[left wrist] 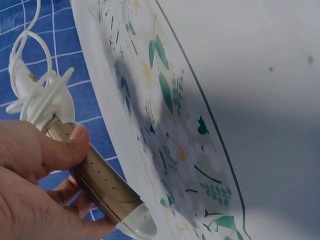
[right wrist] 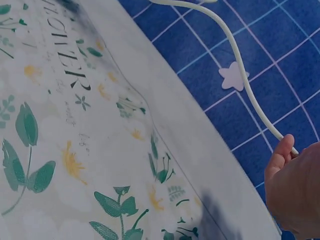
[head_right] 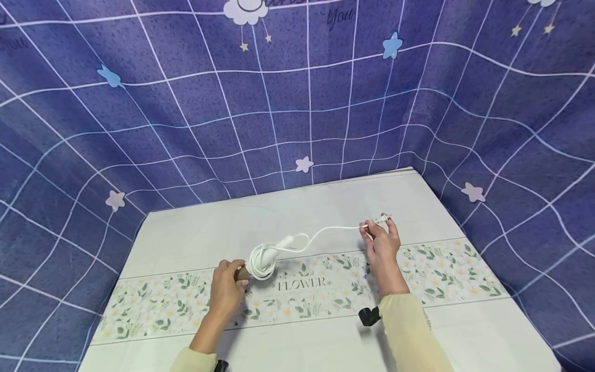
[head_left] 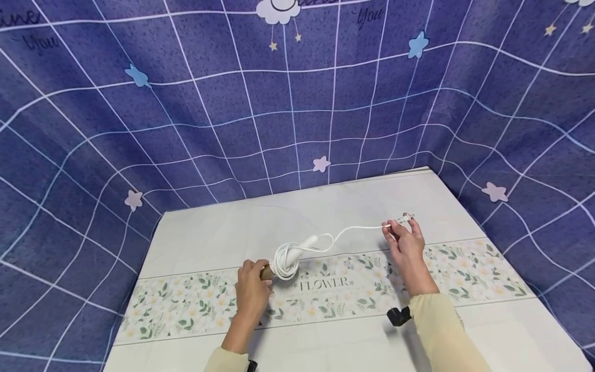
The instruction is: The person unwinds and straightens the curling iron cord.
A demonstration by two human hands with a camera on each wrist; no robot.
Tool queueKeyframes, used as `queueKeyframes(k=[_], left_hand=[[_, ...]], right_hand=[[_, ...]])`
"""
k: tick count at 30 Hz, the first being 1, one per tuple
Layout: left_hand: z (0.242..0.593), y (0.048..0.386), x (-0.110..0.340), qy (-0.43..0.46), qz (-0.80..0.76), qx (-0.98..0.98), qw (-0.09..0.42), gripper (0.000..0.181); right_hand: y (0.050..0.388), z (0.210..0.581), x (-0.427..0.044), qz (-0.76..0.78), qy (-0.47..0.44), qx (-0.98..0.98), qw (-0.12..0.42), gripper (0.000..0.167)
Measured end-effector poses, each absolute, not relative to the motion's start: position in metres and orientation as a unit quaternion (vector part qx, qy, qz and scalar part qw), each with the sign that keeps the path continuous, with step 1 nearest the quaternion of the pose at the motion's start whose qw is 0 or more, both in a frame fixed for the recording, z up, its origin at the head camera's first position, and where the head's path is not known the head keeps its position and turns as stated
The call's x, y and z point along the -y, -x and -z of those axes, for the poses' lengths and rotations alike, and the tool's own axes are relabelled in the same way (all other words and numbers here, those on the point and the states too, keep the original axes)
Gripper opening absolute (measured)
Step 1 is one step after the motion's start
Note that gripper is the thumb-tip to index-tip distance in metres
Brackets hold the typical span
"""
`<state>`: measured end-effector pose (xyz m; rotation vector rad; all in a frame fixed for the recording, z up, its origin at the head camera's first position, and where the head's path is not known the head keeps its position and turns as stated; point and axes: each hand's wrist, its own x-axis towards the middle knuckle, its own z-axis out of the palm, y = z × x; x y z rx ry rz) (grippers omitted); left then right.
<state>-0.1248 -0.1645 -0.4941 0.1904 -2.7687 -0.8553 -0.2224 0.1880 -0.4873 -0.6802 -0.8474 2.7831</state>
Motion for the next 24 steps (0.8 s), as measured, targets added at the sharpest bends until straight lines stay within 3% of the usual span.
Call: queueKeyframes(k=[11, 24], left_hand=[[0.495, 0.12, 0.173, -0.036, 0.272, 0.956, 0.106, 0.045], [0.5, 0.123, 0.188, -0.051, 0.222, 0.965, 0.13, 0.047]], right_hand=[[0.236, 0.493, -0.193, -0.932, 0.234, 0.267, 0.071, 0.071], [0.239, 0.472, -0.204, -0.955, 0.183, 0.208, 0.111, 0.057]])
